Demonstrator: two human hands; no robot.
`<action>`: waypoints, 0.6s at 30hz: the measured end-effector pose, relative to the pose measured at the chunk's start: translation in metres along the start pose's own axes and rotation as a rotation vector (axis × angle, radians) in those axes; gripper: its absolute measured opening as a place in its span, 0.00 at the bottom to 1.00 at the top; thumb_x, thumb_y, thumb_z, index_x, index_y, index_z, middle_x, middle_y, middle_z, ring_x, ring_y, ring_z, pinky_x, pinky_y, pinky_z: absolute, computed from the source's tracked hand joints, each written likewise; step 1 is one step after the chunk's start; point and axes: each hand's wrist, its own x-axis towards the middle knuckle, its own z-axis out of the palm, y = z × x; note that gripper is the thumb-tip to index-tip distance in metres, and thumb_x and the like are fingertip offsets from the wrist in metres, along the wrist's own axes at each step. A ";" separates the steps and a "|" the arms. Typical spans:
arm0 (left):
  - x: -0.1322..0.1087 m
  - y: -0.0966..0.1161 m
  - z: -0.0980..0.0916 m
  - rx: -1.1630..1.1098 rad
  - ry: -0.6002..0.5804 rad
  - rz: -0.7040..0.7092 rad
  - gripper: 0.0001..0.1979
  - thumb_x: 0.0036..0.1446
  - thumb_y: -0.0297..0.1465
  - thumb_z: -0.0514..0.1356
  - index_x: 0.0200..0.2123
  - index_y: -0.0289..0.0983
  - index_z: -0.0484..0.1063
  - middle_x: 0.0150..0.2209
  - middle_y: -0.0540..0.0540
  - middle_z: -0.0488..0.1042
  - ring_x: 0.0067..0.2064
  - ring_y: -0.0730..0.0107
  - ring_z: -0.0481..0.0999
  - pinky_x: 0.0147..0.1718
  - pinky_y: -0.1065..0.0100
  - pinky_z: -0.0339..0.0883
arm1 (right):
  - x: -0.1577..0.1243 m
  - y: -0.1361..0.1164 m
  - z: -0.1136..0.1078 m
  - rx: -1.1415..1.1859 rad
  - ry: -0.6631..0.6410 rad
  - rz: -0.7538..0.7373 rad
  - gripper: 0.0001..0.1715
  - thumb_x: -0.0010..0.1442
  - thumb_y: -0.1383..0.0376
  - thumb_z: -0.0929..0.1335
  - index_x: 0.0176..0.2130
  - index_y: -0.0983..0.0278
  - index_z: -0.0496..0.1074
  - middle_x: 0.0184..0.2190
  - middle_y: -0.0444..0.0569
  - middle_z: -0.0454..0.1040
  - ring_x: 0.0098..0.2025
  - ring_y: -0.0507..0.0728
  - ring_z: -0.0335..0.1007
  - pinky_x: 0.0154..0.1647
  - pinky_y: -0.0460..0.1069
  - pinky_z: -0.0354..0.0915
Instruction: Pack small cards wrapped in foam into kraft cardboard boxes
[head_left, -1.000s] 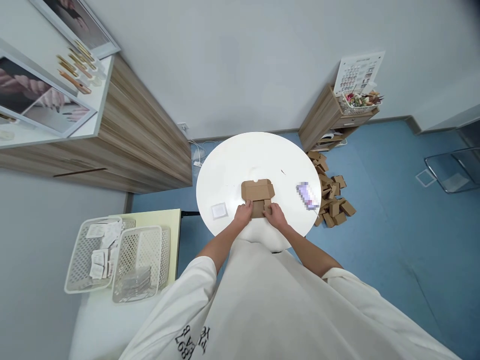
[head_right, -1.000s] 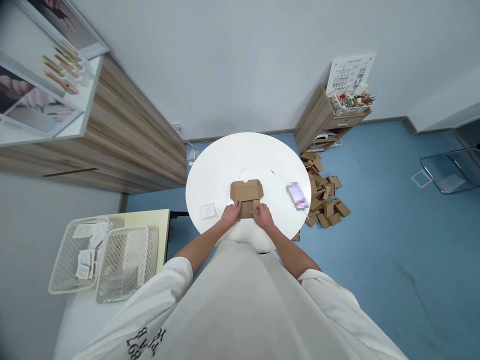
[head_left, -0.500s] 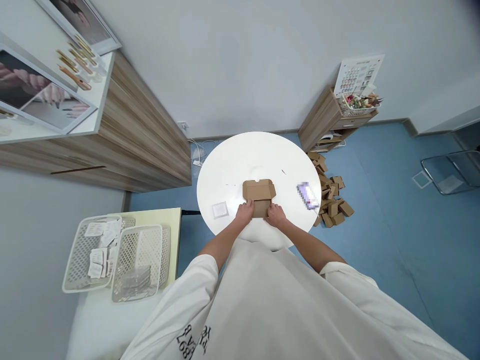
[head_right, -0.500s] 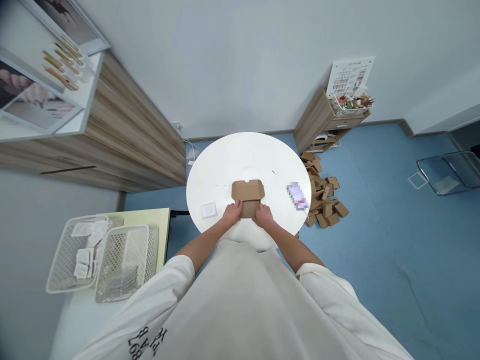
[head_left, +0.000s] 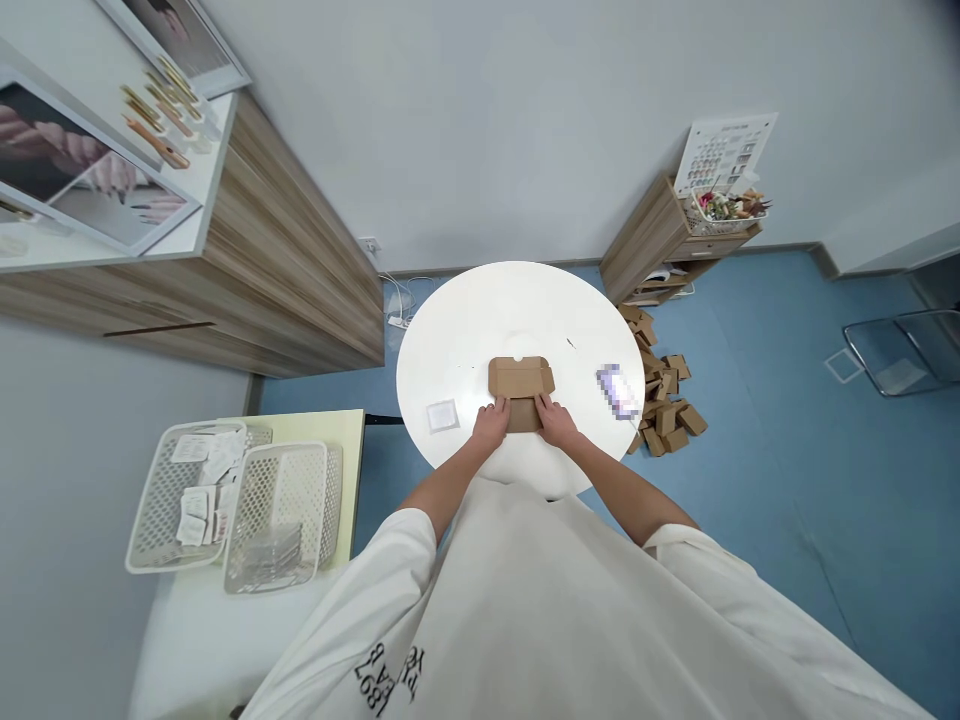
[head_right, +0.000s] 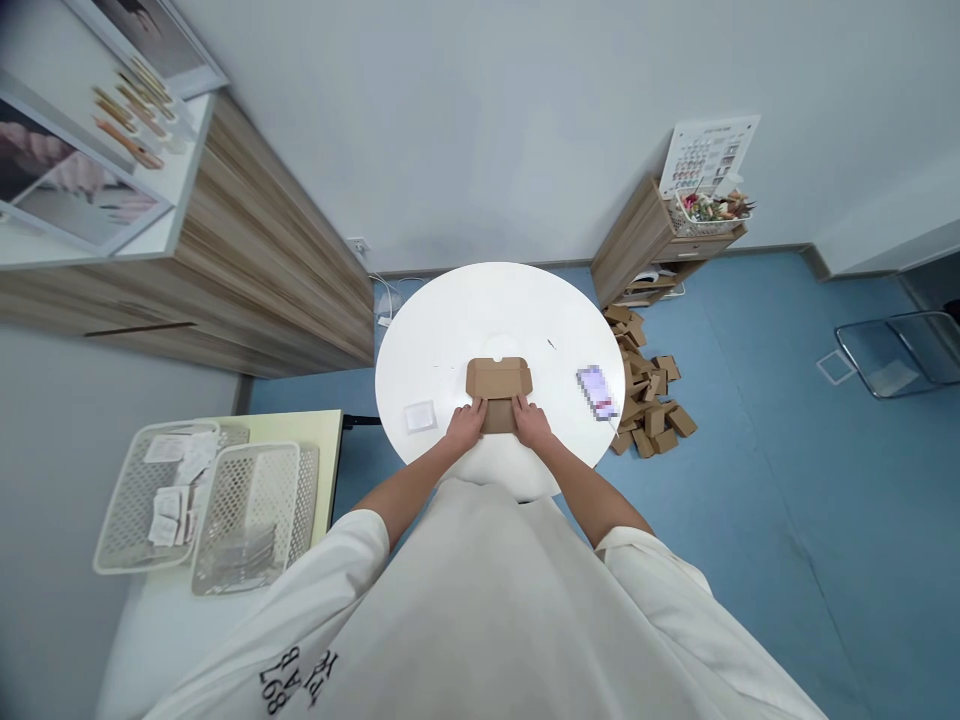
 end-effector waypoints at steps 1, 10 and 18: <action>-0.004 0.000 0.000 -0.013 0.027 0.008 0.44 0.52 0.25 0.66 0.68 0.41 0.51 0.65 0.33 0.58 0.57 0.48 0.69 0.53 0.55 0.60 | 0.002 -0.001 0.000 -0.001 -0.004 0.007 0.54 0.57 0.66 0.71 0.71 0.61 0.42 0.69 0.61 0.48 0.54 0.67 0.63 0.52 0.57 0.62; -0.058 -0.069 -0.002 -0.262 0.324 -0.523 0.22 0.66 0.33 0.52 0.62 0.37 0.58 0.61 0.34 0.63 0.60 0.49 0.66 0.56 0.53 0.61 | 0.009 -0.005 0.001 0.009 0.004 0.027 0.51 0.55 0.69 0.72 0.69 0.61 0.48 0.67 0.63 0.51 0.53 0.68 0.65 0.52 0.58 0.63; -0.055 -0.107 0.014 -0.522 0.202 -0.981 0.32 0.54 0.43 0.65 0.57 0.38 0.59 0.57 0.32 0.67 0.59 0.42 0.68 0.53 0.49 0.66 | 0.007 -0.007 0.000 0.013 0.008 0.050 0.51 0.55 0.69 0.71 0.70 0.61 0.48 0.68 0.63 0.51 0.53 0.68 0.64 0.51 0.58 0.63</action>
